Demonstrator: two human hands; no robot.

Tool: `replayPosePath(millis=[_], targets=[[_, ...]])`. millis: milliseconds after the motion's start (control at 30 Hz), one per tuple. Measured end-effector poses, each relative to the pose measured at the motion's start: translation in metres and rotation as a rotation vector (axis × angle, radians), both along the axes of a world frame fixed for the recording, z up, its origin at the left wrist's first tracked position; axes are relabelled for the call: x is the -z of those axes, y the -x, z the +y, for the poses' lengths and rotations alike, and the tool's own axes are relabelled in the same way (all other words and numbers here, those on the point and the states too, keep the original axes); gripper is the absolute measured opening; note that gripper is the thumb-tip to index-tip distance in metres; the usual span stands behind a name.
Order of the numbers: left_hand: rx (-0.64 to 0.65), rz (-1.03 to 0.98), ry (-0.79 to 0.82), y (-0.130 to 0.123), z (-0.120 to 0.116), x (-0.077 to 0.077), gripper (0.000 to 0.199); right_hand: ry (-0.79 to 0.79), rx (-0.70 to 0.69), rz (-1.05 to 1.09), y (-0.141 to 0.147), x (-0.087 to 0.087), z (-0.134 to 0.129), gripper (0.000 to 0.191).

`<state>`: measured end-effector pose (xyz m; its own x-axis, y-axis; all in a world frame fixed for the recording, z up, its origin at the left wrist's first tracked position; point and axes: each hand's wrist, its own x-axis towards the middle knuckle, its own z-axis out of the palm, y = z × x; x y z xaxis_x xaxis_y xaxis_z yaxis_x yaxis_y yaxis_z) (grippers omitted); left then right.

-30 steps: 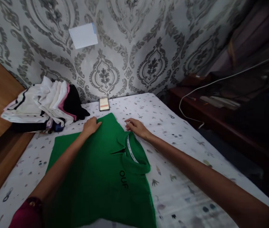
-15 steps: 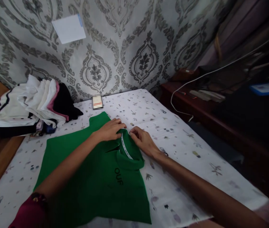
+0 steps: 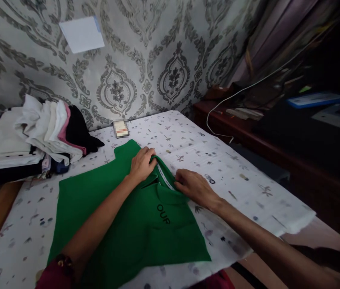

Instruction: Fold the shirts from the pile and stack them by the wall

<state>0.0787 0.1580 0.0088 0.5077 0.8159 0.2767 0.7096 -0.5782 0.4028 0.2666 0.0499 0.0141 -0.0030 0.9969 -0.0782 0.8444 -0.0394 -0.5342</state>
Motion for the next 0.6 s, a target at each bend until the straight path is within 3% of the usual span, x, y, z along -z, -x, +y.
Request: replayPosePath(millis=[100, 200, 267, 533, 600], targets=[[-0.044, -0.021, 0.019, -0.002, 0.0, 0.006, 0.009, 0.0, 0.038, 0.286, 0.001, 0.0, -0.004, 0.007], [-0.063, -0.015, 0.054, -0.005, 0.0, 0.01, 0.009, 0.105, 0.124, 0.671, 0.002, 0.006, -0.006, 0.021], [-0.061, 0.007, 0.061, -0.006, 0.0, 0.01, 0.009, 0.171, 0.179, 0.8, 0.001, 0.012, -0.005, 0.03], [0.039, -0.077, 0.008, 0.01, -0.014, -0.002, 0.03, 0.042, 0.179, 0.699, -0.005, 0.02, -0.018, 0.024], [0.07, -0.13, -0.008, 0.02, -0.029, -0.01, 0.022, -0.077, 0.105, 0.565, -0.009, 0.019, -0.026, 0.027]])
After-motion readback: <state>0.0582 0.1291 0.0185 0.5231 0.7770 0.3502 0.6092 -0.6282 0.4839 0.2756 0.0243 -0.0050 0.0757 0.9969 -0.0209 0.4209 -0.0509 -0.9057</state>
